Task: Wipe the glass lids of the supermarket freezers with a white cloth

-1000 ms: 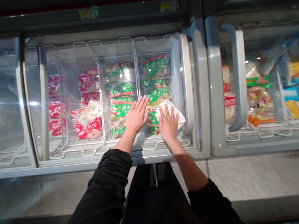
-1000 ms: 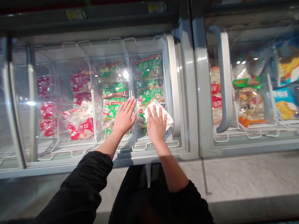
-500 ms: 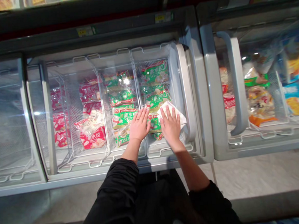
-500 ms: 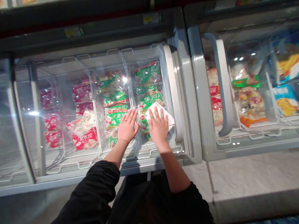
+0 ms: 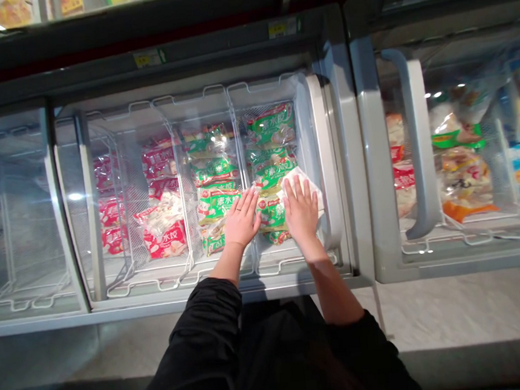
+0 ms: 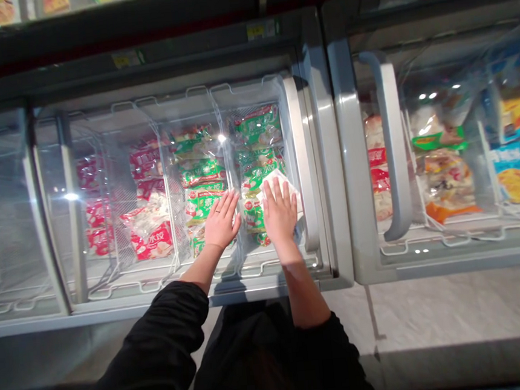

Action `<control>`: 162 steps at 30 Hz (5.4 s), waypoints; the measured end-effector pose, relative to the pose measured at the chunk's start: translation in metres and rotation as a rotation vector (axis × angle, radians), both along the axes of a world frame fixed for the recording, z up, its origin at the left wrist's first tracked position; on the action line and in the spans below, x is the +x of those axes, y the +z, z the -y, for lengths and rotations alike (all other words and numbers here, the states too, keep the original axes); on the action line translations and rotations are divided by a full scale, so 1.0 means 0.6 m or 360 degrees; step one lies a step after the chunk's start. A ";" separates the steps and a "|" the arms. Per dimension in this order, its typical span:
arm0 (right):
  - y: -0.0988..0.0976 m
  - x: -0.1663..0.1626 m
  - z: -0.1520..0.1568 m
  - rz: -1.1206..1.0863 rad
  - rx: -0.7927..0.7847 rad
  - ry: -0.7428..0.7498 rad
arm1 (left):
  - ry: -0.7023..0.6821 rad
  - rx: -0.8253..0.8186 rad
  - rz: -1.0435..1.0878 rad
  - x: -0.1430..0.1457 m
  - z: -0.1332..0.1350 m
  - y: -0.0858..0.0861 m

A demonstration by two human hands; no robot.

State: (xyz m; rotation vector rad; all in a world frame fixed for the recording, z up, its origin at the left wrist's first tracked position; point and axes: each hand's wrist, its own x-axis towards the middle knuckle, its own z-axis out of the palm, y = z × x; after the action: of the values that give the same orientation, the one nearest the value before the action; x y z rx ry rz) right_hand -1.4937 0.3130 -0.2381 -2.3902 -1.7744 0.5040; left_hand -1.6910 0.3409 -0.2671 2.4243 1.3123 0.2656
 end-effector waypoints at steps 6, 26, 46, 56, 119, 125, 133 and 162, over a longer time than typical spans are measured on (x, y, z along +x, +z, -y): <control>0.005 0.000 -0.032 -0.0072 -0.0085 0.0426 | 0.0008 -0.0015 -0.0018 0.001 -0.001 0.001; -0.009 0.028 -0.192 -0.0091 0.0048 0.0495 | -0.0014 0.0071 -0.0057 -0.003 0.001 0.001; -0.017 0.039 -0.254 -0.0041 0.0123 0.0419 | -0.0024 0.0120 -0.0038 -0.004 0.001 0.004; -0.015 -0.009 -0.212 -0.0007 0.0097 0.0467 | -0.0007 0.0149 0.0001 -0.002 0.002 0.004; -0.028 -0.026 -0.202 -0.0028 0.0201 0.0793 | 0.0039 0.0176 0.0007 0.003 0.010 -0.002; -0.026 0.005 -0.289 -0.0010 0.0213 0.0940 | 0.0039 0.0235 -0.0008 0.001 0.010 -0.002; -0.037 -0.005 -0.244 0.0057 0.0307 0.0513 | 0.0031 0.0269 -0.0010 -0.001 0.009 -0.001; -0.033 0.050 -0.278 0.0246 0.0130 -0.0004 | 0.0084 -0.0027 0.0691 -0.036 -0.007 0.010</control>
State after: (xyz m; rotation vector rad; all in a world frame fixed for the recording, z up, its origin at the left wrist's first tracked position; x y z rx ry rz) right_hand -1.4638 0.4795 -0.2581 -2.4338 -1.8140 0.2464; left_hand -1.7128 0.3451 -0.2611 2.1546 1.1710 0.7437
